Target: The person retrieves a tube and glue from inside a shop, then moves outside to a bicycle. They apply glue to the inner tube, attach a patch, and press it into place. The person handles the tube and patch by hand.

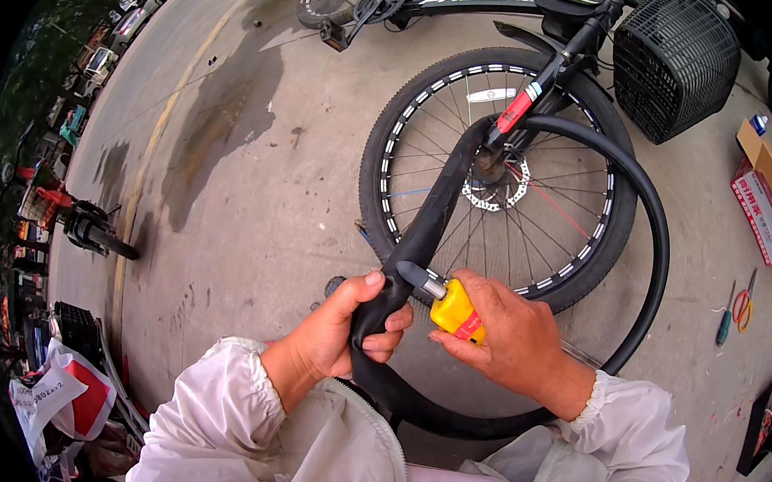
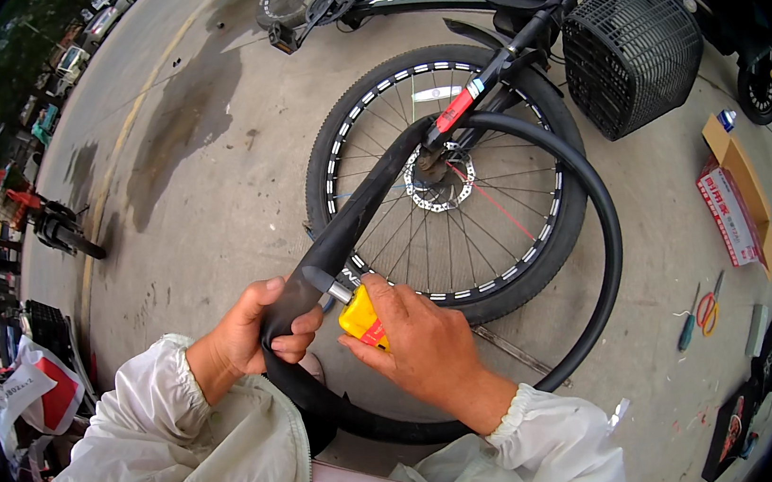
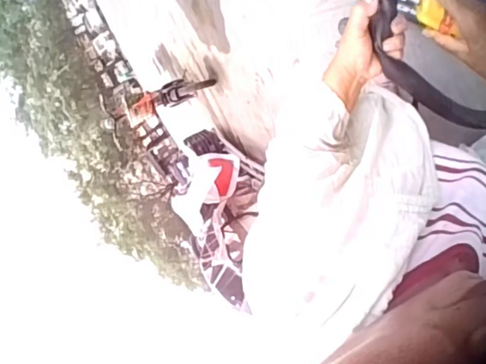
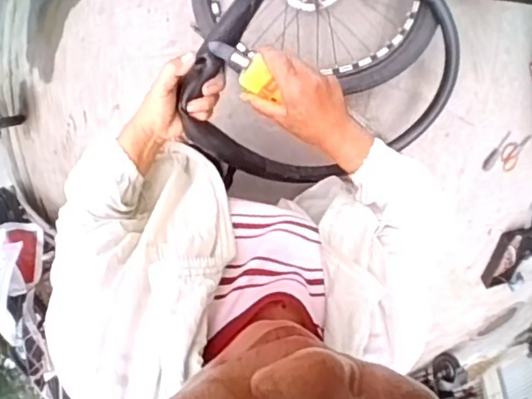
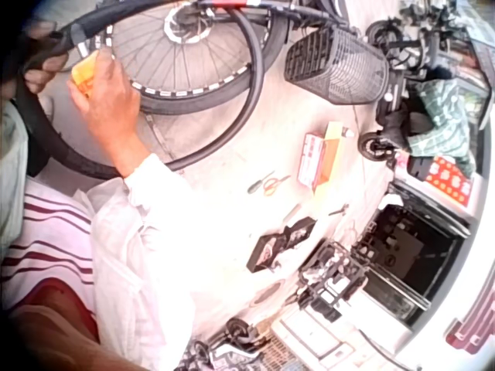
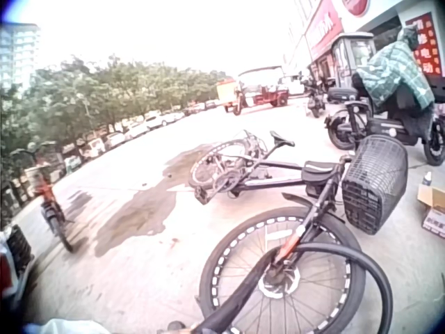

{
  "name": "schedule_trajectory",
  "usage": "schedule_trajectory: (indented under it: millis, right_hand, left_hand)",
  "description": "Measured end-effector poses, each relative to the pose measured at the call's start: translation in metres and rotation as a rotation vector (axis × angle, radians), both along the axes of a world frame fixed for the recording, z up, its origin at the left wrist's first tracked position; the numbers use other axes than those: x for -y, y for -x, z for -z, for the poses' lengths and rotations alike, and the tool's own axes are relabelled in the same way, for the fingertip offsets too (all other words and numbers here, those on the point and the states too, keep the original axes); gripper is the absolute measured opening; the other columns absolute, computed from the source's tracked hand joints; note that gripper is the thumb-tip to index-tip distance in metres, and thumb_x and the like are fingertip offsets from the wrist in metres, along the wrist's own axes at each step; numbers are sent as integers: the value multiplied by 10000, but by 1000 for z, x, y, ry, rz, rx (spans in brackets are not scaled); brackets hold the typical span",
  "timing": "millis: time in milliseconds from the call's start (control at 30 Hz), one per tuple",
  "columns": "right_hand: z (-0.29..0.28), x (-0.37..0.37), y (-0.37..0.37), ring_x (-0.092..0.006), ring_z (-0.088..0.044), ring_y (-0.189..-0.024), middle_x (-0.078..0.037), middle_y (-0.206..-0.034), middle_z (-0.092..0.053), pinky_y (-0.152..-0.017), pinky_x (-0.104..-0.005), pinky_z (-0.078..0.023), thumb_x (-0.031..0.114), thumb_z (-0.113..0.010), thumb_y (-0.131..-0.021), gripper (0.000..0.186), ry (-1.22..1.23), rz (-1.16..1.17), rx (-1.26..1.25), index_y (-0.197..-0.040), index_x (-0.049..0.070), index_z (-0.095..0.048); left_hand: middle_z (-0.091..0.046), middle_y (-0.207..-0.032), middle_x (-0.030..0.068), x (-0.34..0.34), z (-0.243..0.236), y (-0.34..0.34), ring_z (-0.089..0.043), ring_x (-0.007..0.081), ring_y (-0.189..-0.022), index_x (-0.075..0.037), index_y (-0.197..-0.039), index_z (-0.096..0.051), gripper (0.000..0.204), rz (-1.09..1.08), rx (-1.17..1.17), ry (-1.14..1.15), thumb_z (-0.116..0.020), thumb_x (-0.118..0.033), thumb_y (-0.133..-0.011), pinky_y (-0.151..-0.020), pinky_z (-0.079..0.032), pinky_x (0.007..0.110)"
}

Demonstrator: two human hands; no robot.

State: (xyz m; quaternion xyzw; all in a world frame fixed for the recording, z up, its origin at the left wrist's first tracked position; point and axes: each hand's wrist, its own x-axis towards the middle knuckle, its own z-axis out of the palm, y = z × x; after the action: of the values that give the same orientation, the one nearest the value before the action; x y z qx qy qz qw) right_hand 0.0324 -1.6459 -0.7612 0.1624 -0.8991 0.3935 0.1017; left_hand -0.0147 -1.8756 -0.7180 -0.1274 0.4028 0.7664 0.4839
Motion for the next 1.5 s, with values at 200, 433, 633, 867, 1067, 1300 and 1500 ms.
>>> schedule_trajectory:
  millis: [200, 433, 633, 867, 1067, 1300, 1500]
  right_hand:
    - [-5, 0, -3, -268, -670, -747, -116, -921, -649, -583, -356, -531, 368, -801, -762, 656, -47, -3, 20, -1259, 27, -539]
    - [-6, 0, -4, -264, -665, -717, -108, -913, -657, -583, -352, -527, 377, -816, -742, 661, -61, -11, 4, -1245, 38, -555]
    - [-8, -2, -3, -265, -664, -711, -108, -893, -645, -585, -351, -528, 369, -817, -743, 650, -97, -15, -13, -1235, 34, -557]
    - [-5, -3, 0, -265, -660, -707, -109, -876, -633, -574, -352, -521, 362, -820, -740, 652, -96, 16, -30, -1236, 32, -557]
    - [-4, -4, 3, -260, -654, -711, -108, -886, -629, -567, -351, -518, 369, -815, -744, 660, -115, 37, -36, -1246, 29, -555]
    - [-5, -1, -1, -260, -662, -730, -110, -900, -637, -577, -343, -525, 379, -814, -744, 670, -107, 15, -47, -1249, 25, -554]
    - [-5, -2, -2, -275, -668, -741, -118, -924, -652, -601, -362, -532, 374, -817, -743, 673, -94, 20, -33, -1254, 31, -545]
  left_hand:
    - [-477, -795, -3, 3, 3, 3, -356, 55, -522, -125, -1022, -502, 467, 15, 44, -72, -495, -584, -937, -478, -310, 203]
    - [-486, -799, 0, 2, 4, 4, -355, 61, -513, -136, -1052, -513, 477, 19, 80, -80, -497, -596, -930, -465, -300, 206]
    - [-486, -801, 3, 3, 6, 4, -361, 62, -515, -139, -1050, -506, 465, 28, 83, -105, -497, -589, -933, -471, -305, 209]
    - [-477, -806, 31, 2, 5, 2, -376, 74, -526, -115, -1161, -490, 522, -16, 115, -90, -518, -579, -922, -463, -314, 208]
    - [-469, -806, 42, 2, 6, 2, -382, 79, -528, -94, -1200, -487, 560, -16, 103, -88, -535, -573, -913, -456, -311, 209]
    - [-474, -799, 33, 4, 7, 2, -384, 78, -525, -104, -1142, -501, 517, -13, 111, -116, -529, -570, -917, -465, -323, 211]
    - [-487, -802, 12, 0, 3, 3, -369, 65, -523, -152, -1084, -521, 446, 11, 98, -113, -495, -572, -938, -471, -307, 209]
